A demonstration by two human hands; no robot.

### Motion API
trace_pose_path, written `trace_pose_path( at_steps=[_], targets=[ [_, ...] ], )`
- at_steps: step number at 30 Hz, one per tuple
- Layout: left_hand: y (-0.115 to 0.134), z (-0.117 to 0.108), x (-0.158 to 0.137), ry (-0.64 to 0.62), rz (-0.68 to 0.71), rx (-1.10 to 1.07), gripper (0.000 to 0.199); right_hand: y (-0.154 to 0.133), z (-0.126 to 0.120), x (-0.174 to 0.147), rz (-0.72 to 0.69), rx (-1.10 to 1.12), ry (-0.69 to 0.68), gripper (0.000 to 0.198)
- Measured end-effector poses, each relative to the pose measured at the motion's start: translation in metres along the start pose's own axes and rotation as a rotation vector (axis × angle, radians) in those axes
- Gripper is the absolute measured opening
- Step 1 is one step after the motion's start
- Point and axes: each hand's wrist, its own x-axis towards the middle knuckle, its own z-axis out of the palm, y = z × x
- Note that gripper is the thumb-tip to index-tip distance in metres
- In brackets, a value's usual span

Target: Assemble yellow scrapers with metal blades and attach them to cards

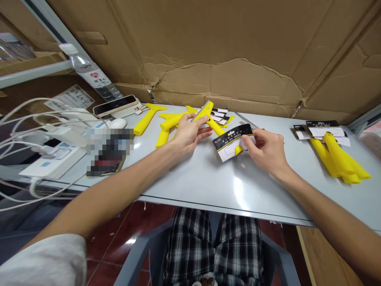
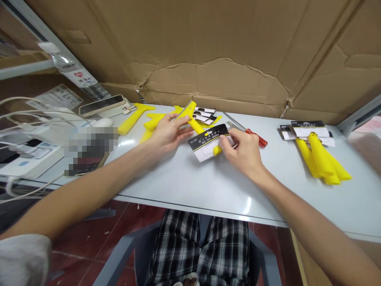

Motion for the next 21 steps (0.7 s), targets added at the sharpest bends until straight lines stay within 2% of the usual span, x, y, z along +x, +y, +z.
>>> trace_pose_path(
  at_steps=[4, 7, 12, 16, 21],
  targets=[
    [0.0002, -0.0016, 0.0036, -0.036, -0.012, 0.040, 0.047, 0.0028, 0.0009, -0.0008, 0.040, 0.010, -0.013, 0.042],
    [0.0018, -0.0018, 0.0026, -0.068, 0.032, 0.097, 0.046, 0.0034, 0.0014, -0.0015, 0.023, -0.006, -0.001, 0.043],
    [0.0024, -0.0011, -0.0006, -0.064, 0.125, 0.123, 0.046, 0.0032, 0.0017, -0.0025, -0.059, -0.054, 0.034, 0.041],
    [-0.0009, -0.0021, 0.0025, -0.046, 0.107, 0.139, 0.043, 0.0030, 0.0013, -0.0034, -0.139, -0.082, 0.042, 0.039],
    [0.0001, -0.0029, 0.0034, -0.069, 0.088, 0.121, 0.042, 0.0021, -0.0012, -0.0044, -0.175, -0.085, 0.075, 0.037]
  ],
)
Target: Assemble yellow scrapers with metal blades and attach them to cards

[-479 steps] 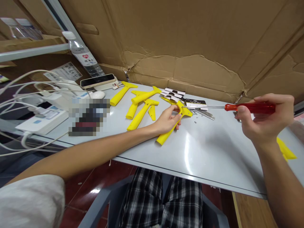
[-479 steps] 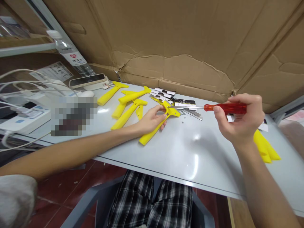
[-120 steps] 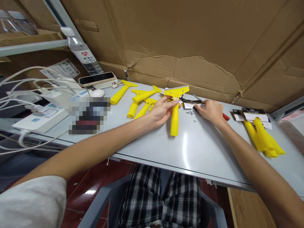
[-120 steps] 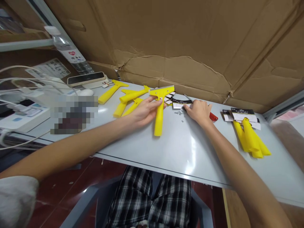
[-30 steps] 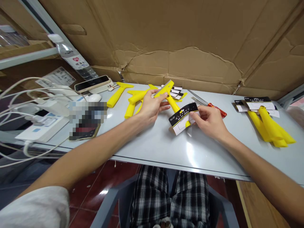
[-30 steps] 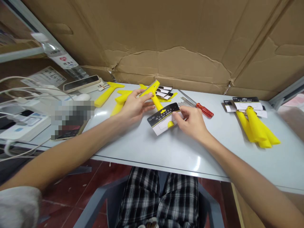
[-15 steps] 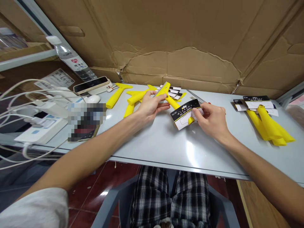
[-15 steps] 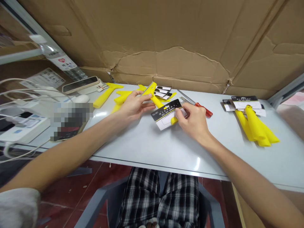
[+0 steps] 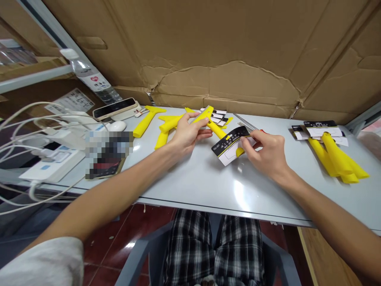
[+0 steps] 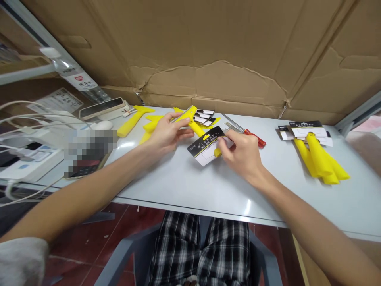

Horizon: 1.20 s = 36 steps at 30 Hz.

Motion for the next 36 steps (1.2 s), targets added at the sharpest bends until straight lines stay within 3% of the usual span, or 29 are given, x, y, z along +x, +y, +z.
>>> trace_pose_path(
  at_steps=[4, 6, 13, 18, 29, 36],
  targets=[
    [0.004, 0.002, -0.003, 0.025, -0.009, -0.024, 0.041, -0.003, -0.003, 0.002, -0.008, 0.021, 0.011, 0.035],
    [0.004, 0.003, -0.005, 0.032, -0.016, -0.025, 0.038, -0.004, -0.004, 0.004, 0.054, 0.057, -0.021, 0.037],
    [0.006, 0.005, -0.008, 0.036, 0.019, -0.043, 0.039, 0.001, -0.008, 0.012, 0.506, 0.583, -0.428, 0.042],
    [0.010, 0.001, -0.003, 0.032, 0.041, -0.050, 0.041, 0.009, -0.005, 0.012, 0.570, 0.897, -0.545, 0.049],
    [0.010, -0.004, 0.005, 0.049, -0.010, -0.054, 0.038, 0.002, -0.001, 0.011, 0.598, 1.058, -0.321, 0.049],
    [0.011, -0.001, 0.002, 0.045, -0.081, -0.037, 0.032, 0.001, 0.003, 0.006, 0.517, 0.919, -0.168, 0.042]
  ],
)
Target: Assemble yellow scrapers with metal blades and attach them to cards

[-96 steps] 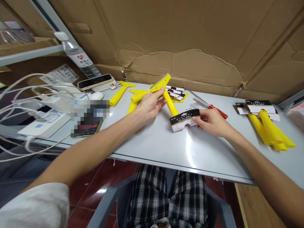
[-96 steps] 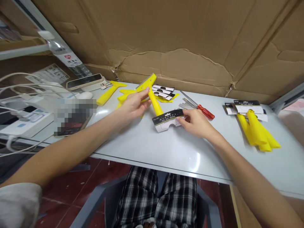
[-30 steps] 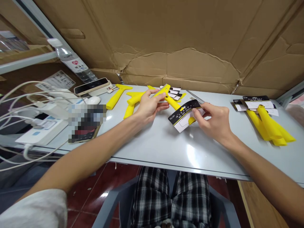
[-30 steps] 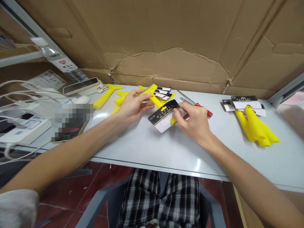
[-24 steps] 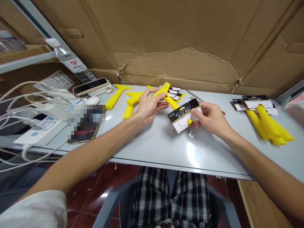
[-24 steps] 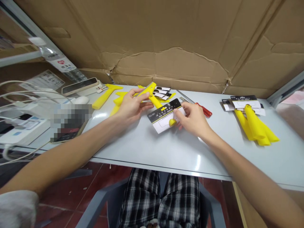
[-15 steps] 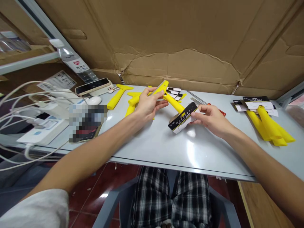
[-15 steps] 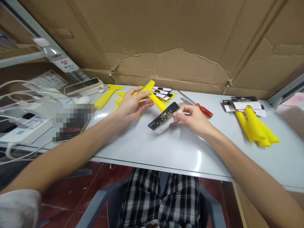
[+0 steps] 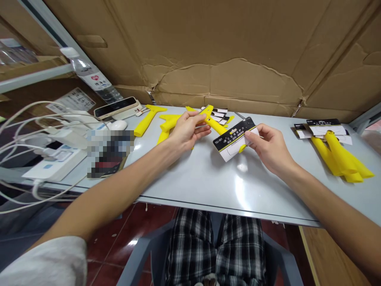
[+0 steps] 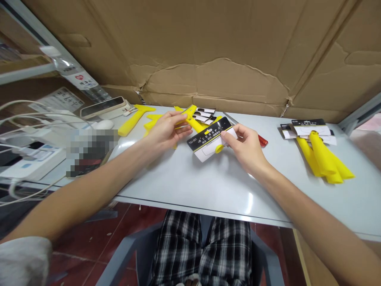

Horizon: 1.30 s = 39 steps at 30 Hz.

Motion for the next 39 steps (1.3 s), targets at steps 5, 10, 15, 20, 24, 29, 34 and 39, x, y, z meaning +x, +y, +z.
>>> trace_pose_path(
  at_steps=[5, 10, 15, 20, 24, 29, 34, 39],
  targets=[
    [-0.004, 0.001, 0.001, -0.035, -0.025, 0.016, 0.027, 0.002, 0.002, 0.000, -0.037, -0.105, 0.006, 0.044],
    [-0.001, 0.002, -0.009, -0.087, 0.068, 0.098, 0.035, 0.005, 0.005, -0.002, -0.015, -0.160, 0.003, 0.043],
    [-0.005, 0.009, -0.026, -0.116, 0.063, 0.144, 0.031, 0.003, 0.008, -0.004, 0.057, -0.130, 0.065, 0.045],
    [-0.021, 0.011, -0.029, -0.184, 0.033, 0.170, 0.023, -0.001, 0.009, -0.005, 0.124, -0.046, 0.095, 0.051],
    [-0.026, 0.010, -0.039, -0.364, 0.084, 0.241, 0.014, 0.003, 0.011, -0.006, 0.171, -0.063, -0.028, 0.052],
    [-0.023, 0.013, -0.056, -0.404, 0.110, 0.336, 0.013, 0.005, 0.016, -0.008, 0.163, 0.065, -0.047, 0.051],
    [-0.019, 0.015, -0.052, -0.404, 0.180, 0.311, 0.023, 0.005, 0.014, -0.007, 0.130, 0.060, 0.081, 0.050],
    [-0.019, 0.010, -0.050, -0.649, 0.130, 0.302, 0.032, 0.012, 0.010, -0.005, 0.088, -0.054, 0.137, 0.049]
  ],
)
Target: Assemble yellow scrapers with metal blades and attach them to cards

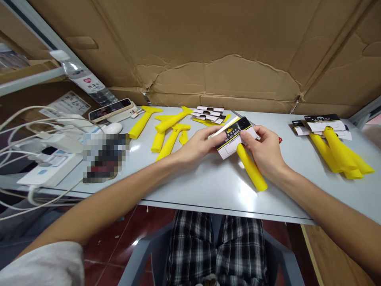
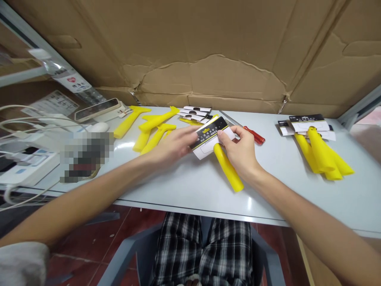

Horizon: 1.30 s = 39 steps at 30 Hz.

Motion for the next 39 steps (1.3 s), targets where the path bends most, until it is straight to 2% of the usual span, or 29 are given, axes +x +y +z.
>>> trace_pose_path(
  at_steps=[2, 5, 8, 13, 18, 23, 26, 31, 36, 39],
  targets=[
    [0.000, 0.000, -0.002, 0.005, 0.029, 0.134, 0.046, 0.001, 0.001, 0.000, -0.020, -0.024, 0.016, 0.050],
    [-0.002, -0.002, -0.001, 0.064, 0.053, 0.192, 0.045, -0.004, 0.003, -0.004, -0.036, 0.036, 0.021, 0.065],
    [-0.006, -0.006, 0.006, 0.141, 0.049, 0.153, 0.044, -0.009, 0.005, -0.007, 0.026, 0.106, -0.041, 0.083],
    [-0.008, -0.013, 0.016, 0.316, 0.057, -0.014, 0.050, -0.009, 0.004, -0.007, 0.146, 0.101, -0.180, 0.094],
    [0.000, -0.011, 0.015, 0.423, 0.068, -0.168, 0.048, -0.012, 0.004, -0.010, 0.098, 0.040, -0.184, 0.101],
    [0.005, -0.010, 0.013, 0.446, 0.096, -0.105, 0.038, -0.016, 0.004, -0.016, 0.028, -0.014, -0.249, 0.111],
    [0.002, -0.016, 0.015, 0.370, 0.087, 0.011, 0.031, -0.014, 0.005, -0.015, 0.015, -0.006, -0.252, 0.106],
    [0.001, -0.025, 0.019, 0.275, 0.039, 0.109, 0.028, -0.012, 0.004, -0.004, 0.113, 0.029, -0.140, 0.085],
    [0.005, -0.027, 0.019, 0.233, -0.029, 0.260, 0.026, -0.009, -0.011, 0.012, 0.046, -0.091, -0.094, 0.058],
    [0.002, -0.029, 0.018, 0.209, 0.025, 0.403, 0.027, -0.008, -0.018, 0.016, 0.088, -0.148, -0.122, 0.059]
  ],
)
